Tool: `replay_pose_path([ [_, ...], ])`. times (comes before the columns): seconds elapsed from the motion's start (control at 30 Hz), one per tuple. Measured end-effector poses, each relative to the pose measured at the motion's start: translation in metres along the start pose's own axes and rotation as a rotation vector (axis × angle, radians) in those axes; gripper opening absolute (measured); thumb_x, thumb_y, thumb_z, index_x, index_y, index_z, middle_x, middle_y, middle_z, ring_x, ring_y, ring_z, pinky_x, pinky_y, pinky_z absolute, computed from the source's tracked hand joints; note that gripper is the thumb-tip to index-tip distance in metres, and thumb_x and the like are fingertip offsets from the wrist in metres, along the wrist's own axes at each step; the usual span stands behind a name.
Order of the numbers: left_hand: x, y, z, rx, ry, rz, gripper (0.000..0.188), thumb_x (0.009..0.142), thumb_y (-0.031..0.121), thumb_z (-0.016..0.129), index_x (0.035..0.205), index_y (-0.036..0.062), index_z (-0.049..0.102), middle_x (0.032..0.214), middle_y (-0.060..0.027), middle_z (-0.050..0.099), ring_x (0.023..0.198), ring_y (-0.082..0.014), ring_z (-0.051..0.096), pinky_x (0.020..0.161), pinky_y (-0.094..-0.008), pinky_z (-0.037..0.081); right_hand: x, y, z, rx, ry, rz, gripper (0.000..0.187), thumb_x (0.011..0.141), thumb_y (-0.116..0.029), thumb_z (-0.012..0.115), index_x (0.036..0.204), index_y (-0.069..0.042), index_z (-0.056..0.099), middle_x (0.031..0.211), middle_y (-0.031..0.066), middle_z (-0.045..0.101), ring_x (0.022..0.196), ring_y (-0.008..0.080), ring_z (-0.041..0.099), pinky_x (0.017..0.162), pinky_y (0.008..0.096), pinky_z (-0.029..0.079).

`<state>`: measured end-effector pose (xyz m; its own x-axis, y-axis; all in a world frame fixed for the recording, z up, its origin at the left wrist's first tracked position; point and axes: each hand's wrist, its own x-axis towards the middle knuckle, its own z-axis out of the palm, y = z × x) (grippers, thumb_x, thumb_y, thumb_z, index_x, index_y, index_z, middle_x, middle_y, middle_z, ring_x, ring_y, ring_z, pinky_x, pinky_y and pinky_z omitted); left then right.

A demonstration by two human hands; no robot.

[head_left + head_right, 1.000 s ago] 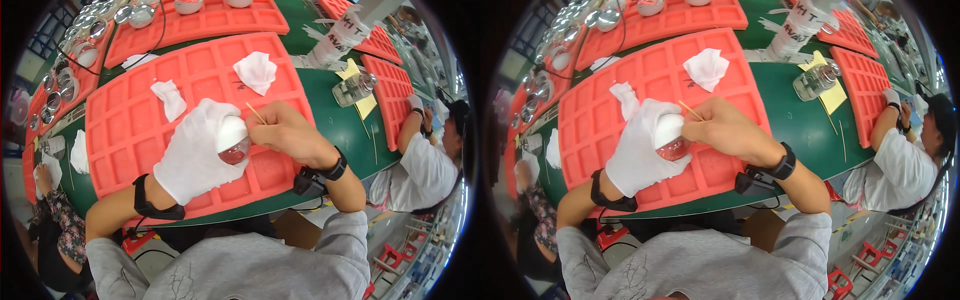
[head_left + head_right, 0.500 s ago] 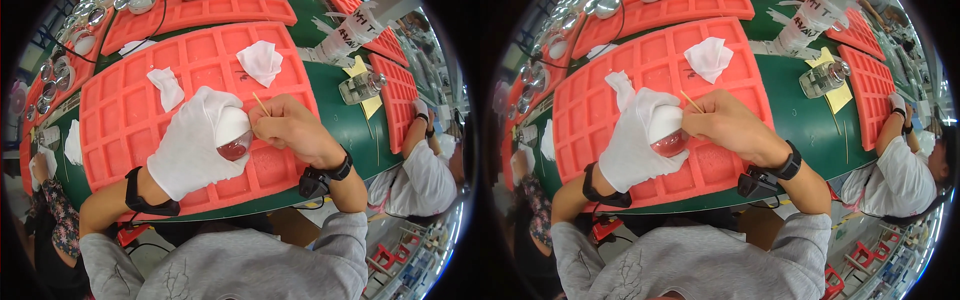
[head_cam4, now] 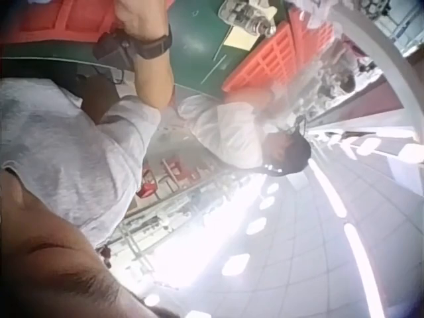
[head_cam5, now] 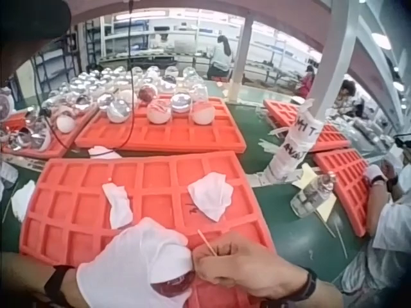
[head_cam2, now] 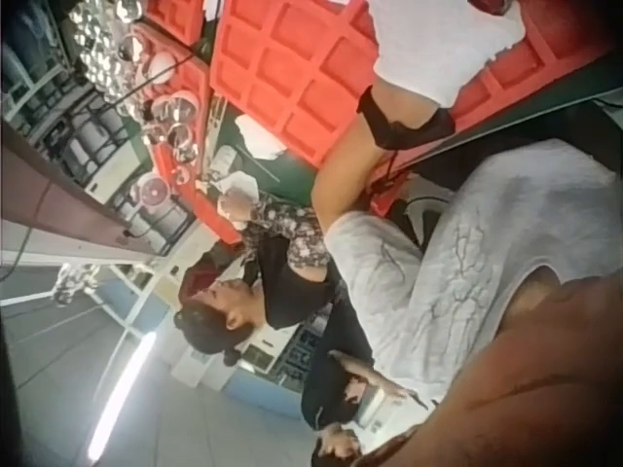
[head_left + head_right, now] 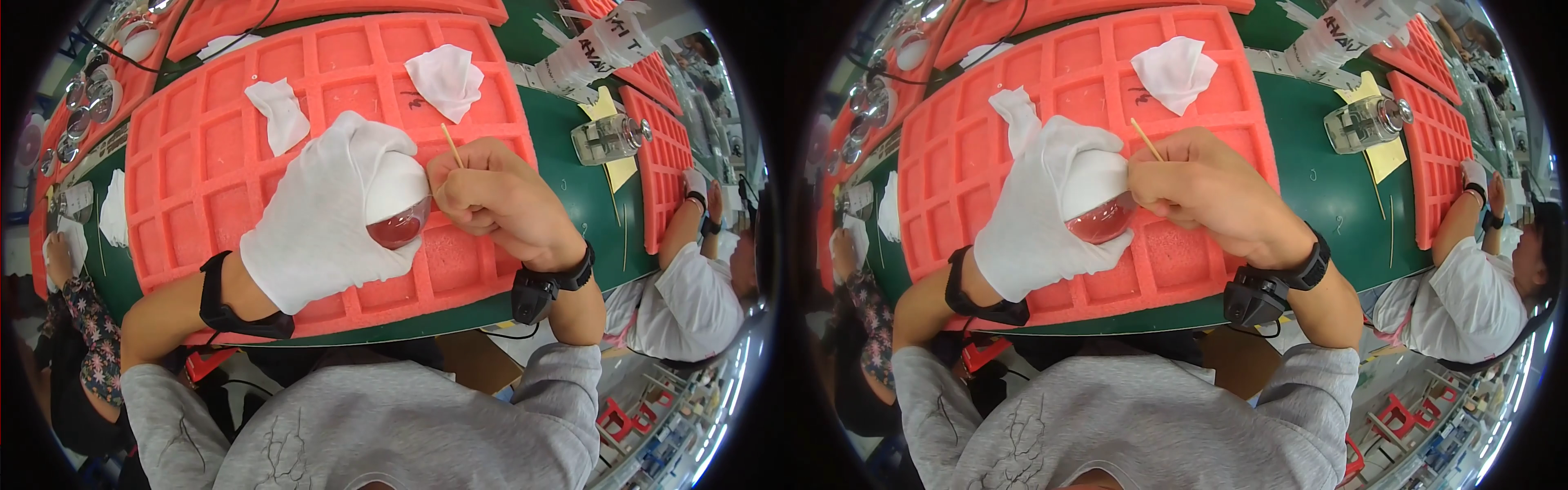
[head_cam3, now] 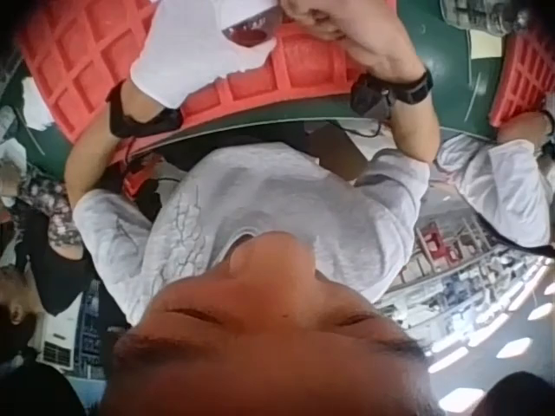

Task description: The person wipes a spherical object with a cloth and uses a wooden stick to clean around its seams before placing it on a red tray. They then repeat this process with several other spheres, cleaning the edges and seams of each one.

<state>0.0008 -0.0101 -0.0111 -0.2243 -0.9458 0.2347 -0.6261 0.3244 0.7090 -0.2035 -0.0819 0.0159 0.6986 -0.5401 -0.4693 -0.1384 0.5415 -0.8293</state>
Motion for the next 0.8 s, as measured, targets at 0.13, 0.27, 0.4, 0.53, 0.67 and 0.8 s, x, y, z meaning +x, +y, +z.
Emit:
replay_pose_path([
  [0.13,-0.002,0.000,-0.004,0.012,0.015,-0.019,0.063,0.060,0.013,0.088,0.116,0.0104,0.058,0.111,-0.0102,0.057,0.123,-0.0356,0.042,0.117,-0.0498,0.025,0.004,-0.001,0.001,0.011,-0.032,-0.005,0.016,0.083,-0.003,0.055,0.067,-0.005,0.050,0.059,-0.0052,0.040,0.048,0.0032,0.027,0.044,0.0242,0.018],
  [0.27,0.002,0.000,-0.008,-0.174,-0.015,-0.146,0.063,0.060,0.015,0.089,0.115,0.0117,0.059,0.112,-0.0089,0.057,0.128,-0.0370,0.035,0.118,-0.0545,0.018,-0.044,-0.027,-0.006,0.077,-0.002,-0.269,0.020,0.087,-0.009,0.054,0.068,-0.005,0.048,0.061,-0.0054,0.039,0.050,0.0043,0.026,0.046,0.0248,0.018],
  [0.4,0.005,-0.003,-0.003,-0.048,-0.020,0.048,0.067,0.059,0.017,0.090,0.117,0.0135,0.059,0.115,-0.0077,0.057,0.132,-0.0381,0.027,0.117,-0.0576,0.014,-0.041,-0.030,-0.030,0.111,-0.003,-0.403,0.022,0.087,-0.012,0.053,0.068,-0.006,0.045,0.061,-0.0050,0.036,0.049,0.0054,0.026,0.046,0.0255,0.019],
  [0.53,-0.002,-0.015,-0.014,-0.083,-0.089,-0.021,0.069,0.058,0.019,0.091,0.118,0.0143,0.059,0.115,-0.0054,0.057,0.135,-0.0388,0.019,0.117,-0.0565,0.014,-0.009,-0.017,-0.035,0.082,0.001,-0.307,0.021,0.084,-0.010,0.053,0.068,-0.006,0.041,0.059,-0.0034,0.034,0.047,0.0060,0.027,0.044,0.0261,0.020],
  [0.67,0.004,-0.020,-0.018,-0.093,-0.119,0.064,0.070,0.057,0.020,0.092,0.119,0.0137,0.059,0.115,-0.0041,0.058,0.131,-0.0331,0.031,0.118,-0.0526,0.013,-0.007,-0.015,-0.028,0.003,-0.024,-0.377,0.020,0.086,-0.012,0.053,0.069,-0.004,0.046,0.060,-0.0014,0.040,0.048,0.0062,0.030,0.046,0.0255,0.021],
  [0.8,0.011,-0.023,-0.021,-0.125,-0.154,0.211,0.070,0.061,0.016,0.092,0.121,0.0087,0.055,0.110,-0.0076,0.059,0.100,-0.0231,0.062,0.092,-0.0371,0.047,-0.005,-0.013,-0.021,-0.099,-0.004,-0.484,0.018,0.088,-0.012,0.057,0.075,0.001,0.057,0.065,0.0041,0.056,0.053,0.0072,0.041,0.049,0.0234,0.030],
])
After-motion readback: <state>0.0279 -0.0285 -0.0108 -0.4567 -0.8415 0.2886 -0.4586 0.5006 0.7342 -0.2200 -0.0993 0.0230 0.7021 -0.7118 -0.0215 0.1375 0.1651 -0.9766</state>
